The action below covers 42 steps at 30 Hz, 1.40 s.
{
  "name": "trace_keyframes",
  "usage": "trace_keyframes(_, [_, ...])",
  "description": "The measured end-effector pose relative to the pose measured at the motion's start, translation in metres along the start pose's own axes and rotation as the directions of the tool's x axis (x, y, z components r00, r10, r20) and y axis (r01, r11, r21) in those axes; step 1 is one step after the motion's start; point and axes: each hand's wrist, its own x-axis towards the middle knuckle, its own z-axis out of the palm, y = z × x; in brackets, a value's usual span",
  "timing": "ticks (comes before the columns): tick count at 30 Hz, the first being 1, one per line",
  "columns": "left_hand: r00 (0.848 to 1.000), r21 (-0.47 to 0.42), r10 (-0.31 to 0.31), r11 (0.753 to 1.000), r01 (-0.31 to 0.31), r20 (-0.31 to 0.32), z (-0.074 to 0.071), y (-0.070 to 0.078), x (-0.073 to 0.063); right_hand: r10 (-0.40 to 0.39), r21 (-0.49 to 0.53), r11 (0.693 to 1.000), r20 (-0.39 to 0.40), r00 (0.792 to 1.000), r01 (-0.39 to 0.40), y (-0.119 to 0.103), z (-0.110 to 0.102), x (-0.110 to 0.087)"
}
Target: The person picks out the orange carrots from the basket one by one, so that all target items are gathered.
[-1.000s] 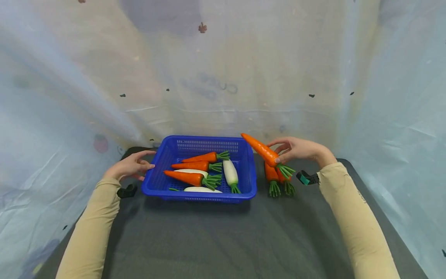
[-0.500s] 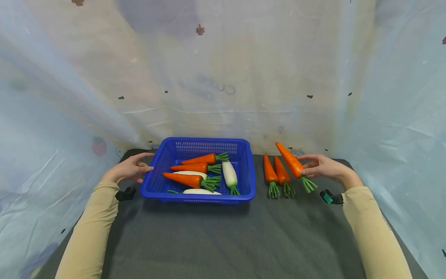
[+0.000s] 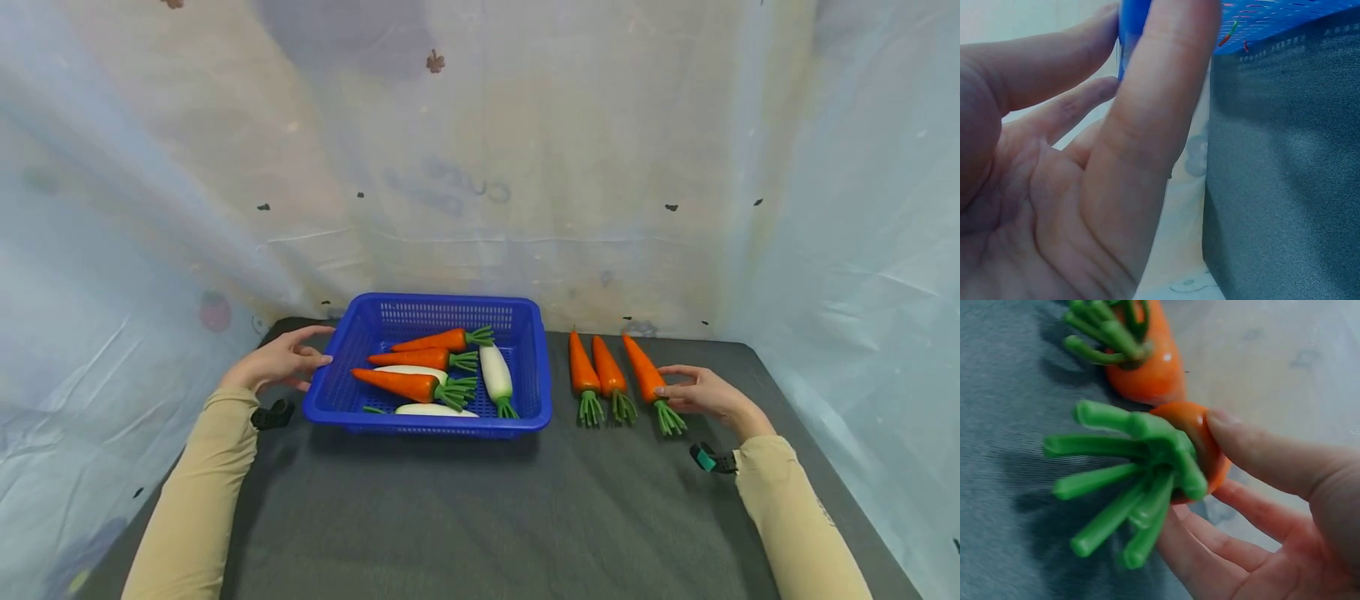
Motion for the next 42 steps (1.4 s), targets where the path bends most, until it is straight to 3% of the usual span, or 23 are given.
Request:
trace_keyframes(25, [1.000,0.007,-0.007,1.000,0.007,-0.009,0.001,0.002,-0.001,0.025,-0.011,1.000,-0.089,0.996,-0.026,-0.005,0.024,0.019])
trace_keyframes(36, [1.000,0.000,-0.002,1.000,0.002,-0.005,0.002,0.004,-0.003,0.032,0.022,0.999,-0.035,0.999,-0.031,-0.004,0.019,0.018])
trace_keyframes(42, [1.000,-0.013,0.004,1.000,-0.004,-0.001,0.003,0.006,-0.004,0.004,0.008,1.000,-0.002,1.000,-0.004,-0.021,0.008,0.019])
